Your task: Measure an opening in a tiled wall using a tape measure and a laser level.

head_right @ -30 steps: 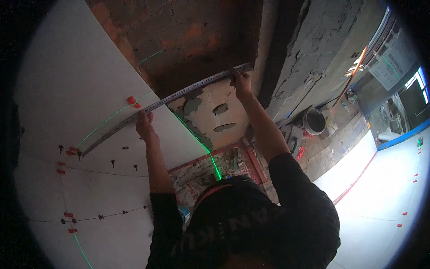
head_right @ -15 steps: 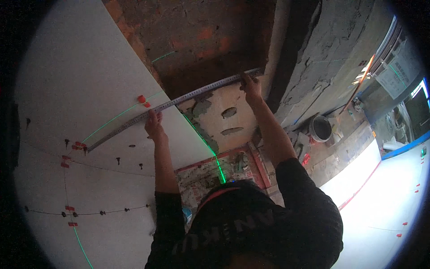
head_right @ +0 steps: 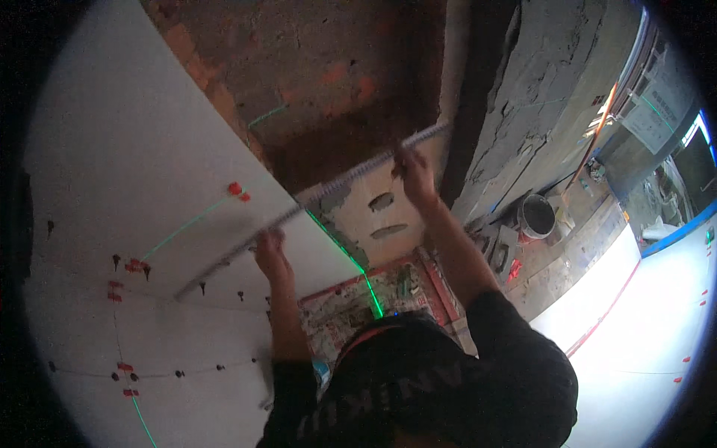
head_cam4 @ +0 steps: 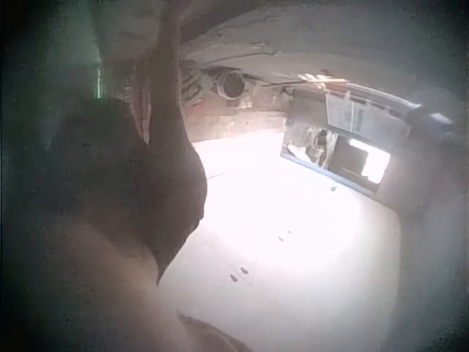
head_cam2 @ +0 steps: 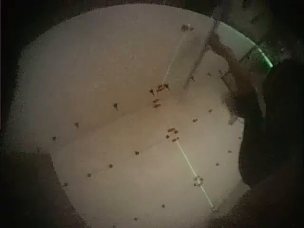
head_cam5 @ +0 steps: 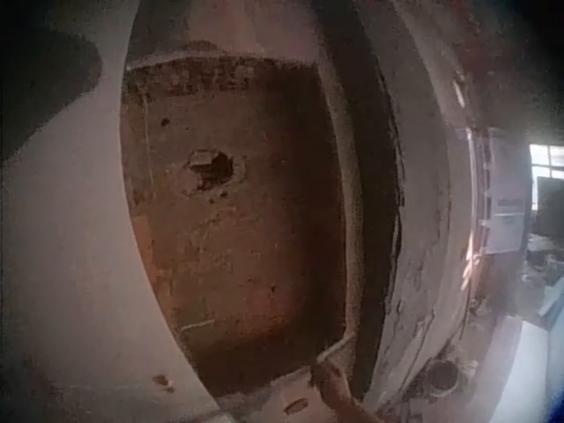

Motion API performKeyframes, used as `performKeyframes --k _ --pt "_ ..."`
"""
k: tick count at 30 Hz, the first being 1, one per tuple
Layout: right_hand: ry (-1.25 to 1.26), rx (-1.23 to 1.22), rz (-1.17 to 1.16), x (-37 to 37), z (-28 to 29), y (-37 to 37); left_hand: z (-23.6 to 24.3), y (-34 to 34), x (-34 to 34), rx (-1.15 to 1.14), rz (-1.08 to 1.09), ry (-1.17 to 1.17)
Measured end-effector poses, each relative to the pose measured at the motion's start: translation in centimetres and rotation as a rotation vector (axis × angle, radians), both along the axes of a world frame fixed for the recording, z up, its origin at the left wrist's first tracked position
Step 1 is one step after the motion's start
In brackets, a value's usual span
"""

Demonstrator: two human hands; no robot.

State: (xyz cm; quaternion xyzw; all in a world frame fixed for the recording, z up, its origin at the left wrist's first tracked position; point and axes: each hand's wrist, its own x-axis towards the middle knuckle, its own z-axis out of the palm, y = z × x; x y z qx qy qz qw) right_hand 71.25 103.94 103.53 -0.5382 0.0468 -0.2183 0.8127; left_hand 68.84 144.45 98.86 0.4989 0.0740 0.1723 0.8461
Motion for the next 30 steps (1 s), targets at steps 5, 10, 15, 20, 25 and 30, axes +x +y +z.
performKeyframes --k 5,10,15,20,25,30 --pt "0.22 -0.309 0.274 -12.6 -3.4 8.2 -8.6 -1.1 -14.6 0.447 -0.76 0.351" --pt "-0.117 -0.838 0.211 -16.3 -4.6 8.4 1.3 -6.9 -16.0 0.873 -0.415 -0.038" --pt "-0.202 -0.867 0.398 -17.5 0.7 9.0 14.2 -12.7 -12.6 0.948 -0.653 -0.374" --pt "-0.2 -1.051 0.311 -19.8 -4.9 5.3 14.0 -10.8 -9.3 1.046 -0.52 -0.395" --pt "0.583 -1.042 0.408 -34.0 -20.9 -4.3 18.2 -10.9 -4.9 0.908 -0.354 -0.419" --pt "0.86 -0.905 0.273 -52.0 -25.4 -9.5 14.7 -10.6 -2.5 0.753 -0.426 -0.083"
